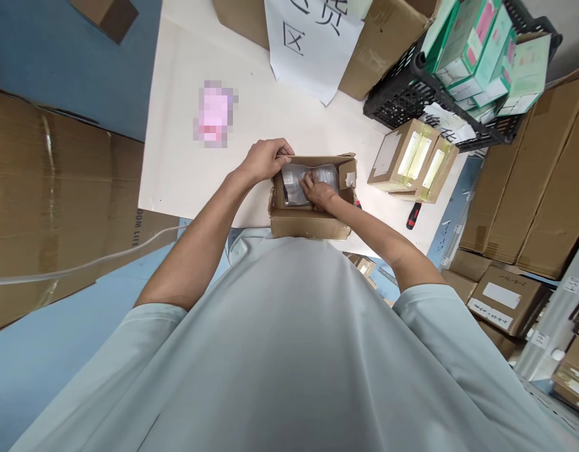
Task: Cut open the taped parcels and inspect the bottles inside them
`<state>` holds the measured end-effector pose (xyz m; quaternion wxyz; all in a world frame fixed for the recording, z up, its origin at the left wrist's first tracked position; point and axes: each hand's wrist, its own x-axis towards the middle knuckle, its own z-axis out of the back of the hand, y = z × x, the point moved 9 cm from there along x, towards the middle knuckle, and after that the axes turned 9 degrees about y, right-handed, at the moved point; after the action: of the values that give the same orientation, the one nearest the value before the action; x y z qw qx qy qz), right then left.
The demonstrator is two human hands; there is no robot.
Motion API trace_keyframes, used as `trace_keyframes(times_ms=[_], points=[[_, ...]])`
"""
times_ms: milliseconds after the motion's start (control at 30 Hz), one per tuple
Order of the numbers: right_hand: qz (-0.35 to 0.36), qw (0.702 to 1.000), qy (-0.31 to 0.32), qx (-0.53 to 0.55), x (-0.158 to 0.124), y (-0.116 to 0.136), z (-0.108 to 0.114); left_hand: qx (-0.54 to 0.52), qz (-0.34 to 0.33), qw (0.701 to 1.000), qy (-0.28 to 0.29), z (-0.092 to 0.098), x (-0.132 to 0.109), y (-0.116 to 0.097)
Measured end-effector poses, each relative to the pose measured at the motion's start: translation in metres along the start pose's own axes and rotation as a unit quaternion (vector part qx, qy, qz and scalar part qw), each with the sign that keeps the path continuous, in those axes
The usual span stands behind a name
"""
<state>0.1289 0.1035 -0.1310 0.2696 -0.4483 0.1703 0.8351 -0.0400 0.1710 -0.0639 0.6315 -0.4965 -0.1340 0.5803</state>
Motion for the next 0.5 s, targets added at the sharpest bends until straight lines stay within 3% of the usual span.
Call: trace_keyframes(times_ms=[333,433,500], points=[[0.041,0.998,0.043,-0.016,0.007,-0.013,0.014,0.045,-0.016,0.999,0.004,0.001,-0.001,-0.008],[0.039,0.998,0.039,-0.001,0.007,-0.019,0.021,0.086,-0.055,0.995,-0.008,-0.006,-0.014,-0.029],[0.036,0.999,0.032,0.017,0.009,-0.025,0.024,0.118,-0.107,0.987,-0.014,-0.021,-0.025,-0.049]])
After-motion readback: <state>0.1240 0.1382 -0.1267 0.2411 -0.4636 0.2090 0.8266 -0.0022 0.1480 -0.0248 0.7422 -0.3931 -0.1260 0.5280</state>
